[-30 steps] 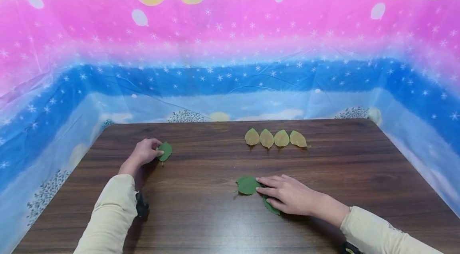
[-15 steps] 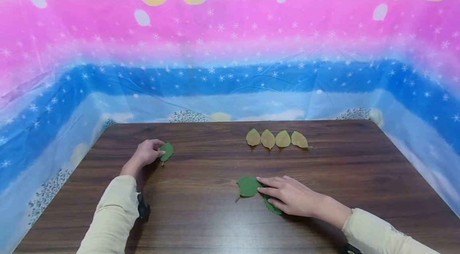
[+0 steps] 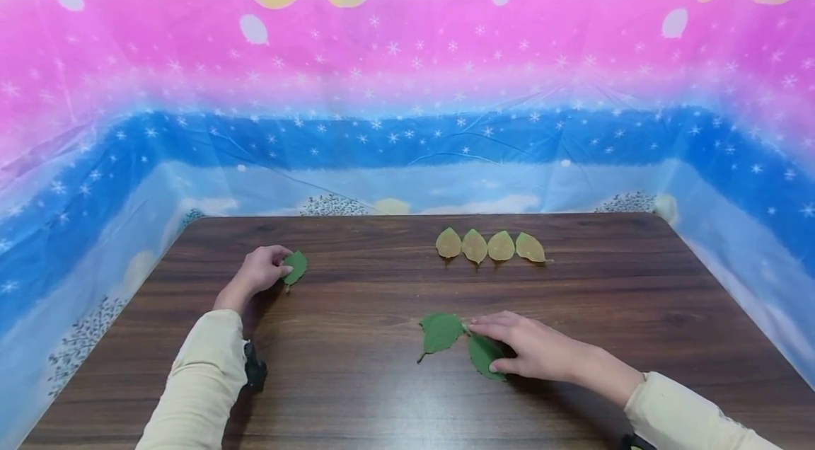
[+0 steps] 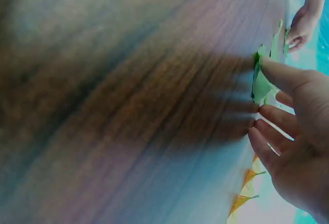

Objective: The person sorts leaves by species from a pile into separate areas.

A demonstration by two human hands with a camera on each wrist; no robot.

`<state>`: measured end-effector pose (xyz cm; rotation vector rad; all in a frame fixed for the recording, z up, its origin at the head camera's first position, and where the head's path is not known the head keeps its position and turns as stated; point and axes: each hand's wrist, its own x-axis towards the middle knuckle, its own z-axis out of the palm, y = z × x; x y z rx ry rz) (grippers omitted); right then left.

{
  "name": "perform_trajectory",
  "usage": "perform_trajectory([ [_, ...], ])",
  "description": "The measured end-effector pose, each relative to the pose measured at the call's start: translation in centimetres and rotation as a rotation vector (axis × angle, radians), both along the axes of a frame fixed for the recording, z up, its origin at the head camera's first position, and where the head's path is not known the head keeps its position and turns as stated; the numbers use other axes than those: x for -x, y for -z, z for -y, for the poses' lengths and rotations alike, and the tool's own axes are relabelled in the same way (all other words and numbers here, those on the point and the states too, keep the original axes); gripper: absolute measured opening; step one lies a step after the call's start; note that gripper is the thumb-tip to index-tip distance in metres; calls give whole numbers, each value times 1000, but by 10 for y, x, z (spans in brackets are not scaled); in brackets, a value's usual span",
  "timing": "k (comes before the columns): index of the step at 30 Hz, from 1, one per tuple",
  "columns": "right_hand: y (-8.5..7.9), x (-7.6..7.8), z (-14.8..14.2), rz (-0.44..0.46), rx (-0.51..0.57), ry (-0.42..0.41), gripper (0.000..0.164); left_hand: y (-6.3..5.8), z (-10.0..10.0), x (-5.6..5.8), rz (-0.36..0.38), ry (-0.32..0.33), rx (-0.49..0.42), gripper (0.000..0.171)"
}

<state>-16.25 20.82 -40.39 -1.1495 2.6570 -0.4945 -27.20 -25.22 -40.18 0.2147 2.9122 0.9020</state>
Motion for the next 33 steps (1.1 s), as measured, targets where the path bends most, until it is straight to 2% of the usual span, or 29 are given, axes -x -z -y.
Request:
perform_trajectory([
  [6, 1, 1, 1, -15, 96, 8, 49, 2, 1, 0, -9, -5, 7, 33],
  [18, 2, 4, 1, 67, 211, 118, 51, 4, 1, 0, -6, -9, -4, 33],
  [24, 0, 8, -2, 75, 297, 121, 33, 5, 0, 0, -9, -16, -6, 33],
  [28, -7, 14, -1, 76, 348, 170, 30, 5, 0, 0, -3, -15, -7, 34],
  [33, -15, 29, 10, 72, 378, 238, 28, 6, 2, 0, -12, -11, -20, 34],
])
